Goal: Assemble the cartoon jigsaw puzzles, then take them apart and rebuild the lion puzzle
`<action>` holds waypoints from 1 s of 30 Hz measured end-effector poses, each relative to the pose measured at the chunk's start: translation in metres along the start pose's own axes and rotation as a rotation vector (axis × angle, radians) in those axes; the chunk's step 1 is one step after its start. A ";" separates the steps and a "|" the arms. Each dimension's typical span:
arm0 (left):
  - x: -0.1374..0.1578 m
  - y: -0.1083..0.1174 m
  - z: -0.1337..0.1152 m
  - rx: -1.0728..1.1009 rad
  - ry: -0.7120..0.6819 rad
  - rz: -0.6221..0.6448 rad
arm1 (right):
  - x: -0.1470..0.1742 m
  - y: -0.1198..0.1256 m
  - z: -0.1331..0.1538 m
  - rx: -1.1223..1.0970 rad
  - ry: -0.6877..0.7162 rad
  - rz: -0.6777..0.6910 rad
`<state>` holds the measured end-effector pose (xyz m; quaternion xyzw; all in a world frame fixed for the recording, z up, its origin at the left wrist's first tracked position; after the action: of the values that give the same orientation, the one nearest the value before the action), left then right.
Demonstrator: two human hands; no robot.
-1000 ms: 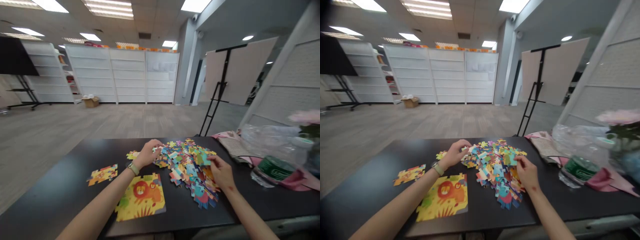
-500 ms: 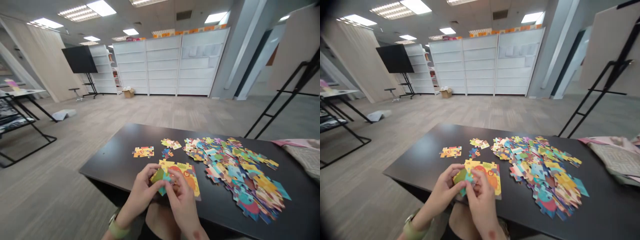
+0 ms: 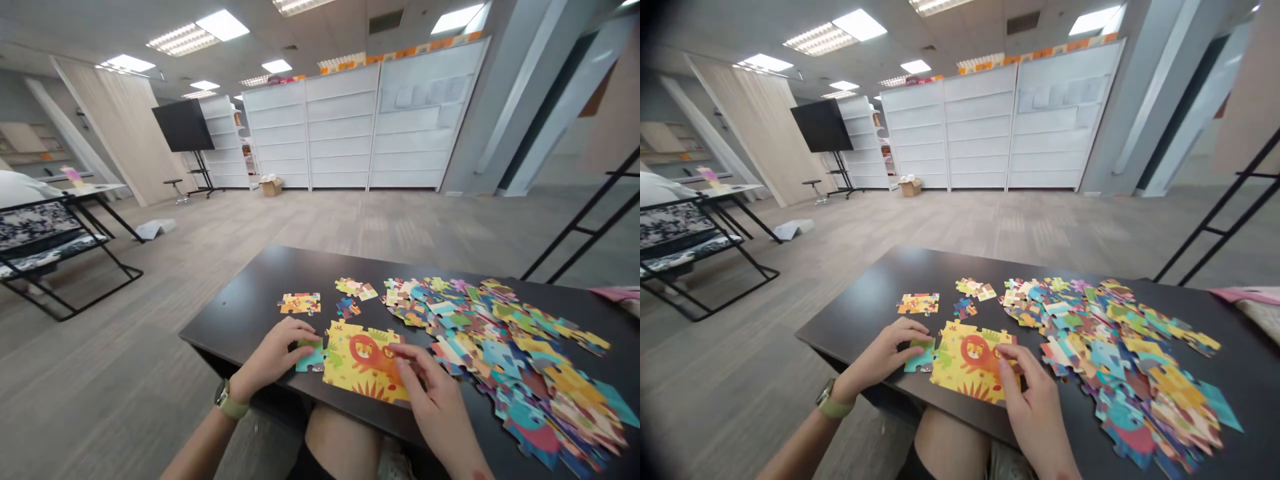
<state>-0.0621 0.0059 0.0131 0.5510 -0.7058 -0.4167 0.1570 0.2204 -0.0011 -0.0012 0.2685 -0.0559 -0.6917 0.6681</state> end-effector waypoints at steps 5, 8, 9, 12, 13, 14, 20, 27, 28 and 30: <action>0.008 0.004 -0.008 -0.062 -0.053 0.016 | 0.000 -0.002 0.000 0.016 0.022 0.029; 0.010 0.004 -0.009 -0.062 -0.033 0.013 | 0.000 -0.001 0.001 0.018 0.040 0.029; 0.010 0.004 -0.007 -0.047 -0.019 -0.005 | 0.000 -0.001 0.001 0.019 0.043 0.031; 0.008 0.005 0.006 0.043 0.081 -0.114 | 0.001 -0.002 0.003 0.016 0.054 0.034; 0.007 0.007 0.014 0.110 0.140 -0.161 | 0.001 -0.002 0.003 0.014 0.061 0.031; 0.007 0.008 0.021 0.194 0.201 -0.210 | 0.000 -0.002 0.003 0.011 0.067 0.026; 0.014 0.022 0.045 0.205 0.356 -0.422 | -0.001 -0.001 -0.003 0.007 0.093 -0.002; 0.043 0.038 0.033 -0.150 0.204 -0.209 | -0.001 -0.002 -0.007 -0.005 0.116 -0.007; 0.046 0.039 0.031 -0.170 0.186 -0.142 | -0.001 -0.002 -0.007 -0.008 0.109 -0.005; 0.051 0.038 0.022 -0.238 0.149 -0.044 | -0.001 -0.002 -0.006 -0.013 0.093 -0.003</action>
<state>-0.1191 -0.0298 0.0161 0.5732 -0.6256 -0.4587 0.2638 0.2210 0.0018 -0.0073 0.2958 -0.0198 -0.6799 0.6707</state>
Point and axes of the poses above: each hand's wrist, its own x-axis away from the middle knuckle, its own y-axis out of the back of the hand, z = x × y, the point moved 5 cm from there along -x, towards the middle knuckle, and after that the axes turned 4 degrees about -x, right-handed, at the moved point
